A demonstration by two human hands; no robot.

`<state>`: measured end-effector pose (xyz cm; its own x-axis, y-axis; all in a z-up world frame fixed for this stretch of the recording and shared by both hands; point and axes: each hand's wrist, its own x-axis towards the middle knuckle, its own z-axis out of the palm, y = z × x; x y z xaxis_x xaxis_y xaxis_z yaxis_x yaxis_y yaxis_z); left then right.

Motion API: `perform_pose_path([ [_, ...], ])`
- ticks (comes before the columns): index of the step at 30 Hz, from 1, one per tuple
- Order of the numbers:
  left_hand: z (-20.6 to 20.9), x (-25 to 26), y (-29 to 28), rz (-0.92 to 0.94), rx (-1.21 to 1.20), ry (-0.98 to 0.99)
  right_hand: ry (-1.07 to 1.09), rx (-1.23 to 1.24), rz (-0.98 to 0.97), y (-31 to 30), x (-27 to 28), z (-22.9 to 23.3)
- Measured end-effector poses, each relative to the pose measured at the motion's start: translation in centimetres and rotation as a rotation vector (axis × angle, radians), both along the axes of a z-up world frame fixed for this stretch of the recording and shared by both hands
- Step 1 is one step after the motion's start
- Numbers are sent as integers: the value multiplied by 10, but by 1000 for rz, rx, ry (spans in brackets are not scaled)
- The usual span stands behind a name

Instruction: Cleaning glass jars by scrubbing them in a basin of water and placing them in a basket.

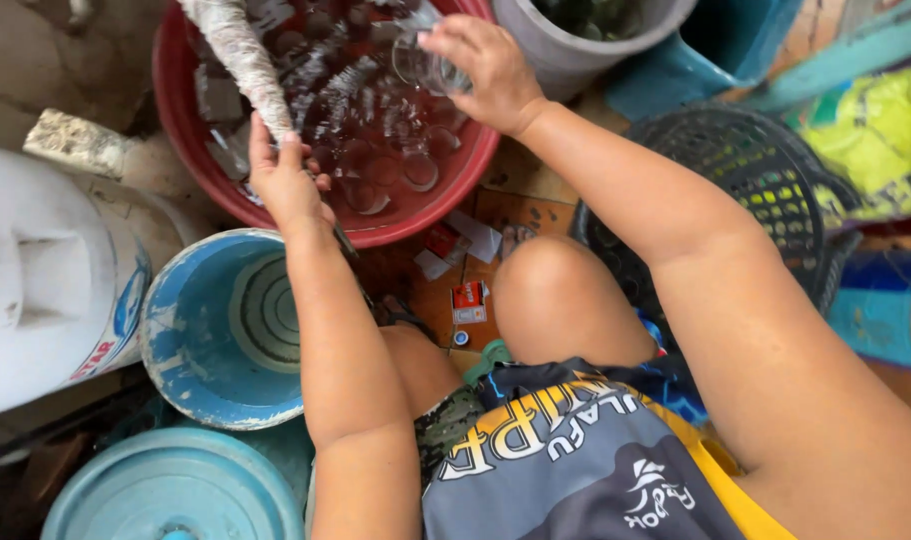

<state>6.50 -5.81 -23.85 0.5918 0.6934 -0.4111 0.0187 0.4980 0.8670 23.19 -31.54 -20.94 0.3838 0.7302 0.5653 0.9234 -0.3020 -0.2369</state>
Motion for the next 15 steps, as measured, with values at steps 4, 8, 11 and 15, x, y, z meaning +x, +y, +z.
perform_pose_path([
  [4, -25, 8, 8, -35, 21, -18, 336, 353, -430, -47, 6, -4],
  [8, -42, 9, 24, -26, 26, 9, 1588, 1038, -503, -158, -13, 4],
  [11, -46, 5, 35, -33, 3, 21, 1718, 1192, -493, -274, -61, -11],
  [15, -36, -2, 39, 14, 51, 63, 1383, 1010, -893, -362, -155, 22],
])
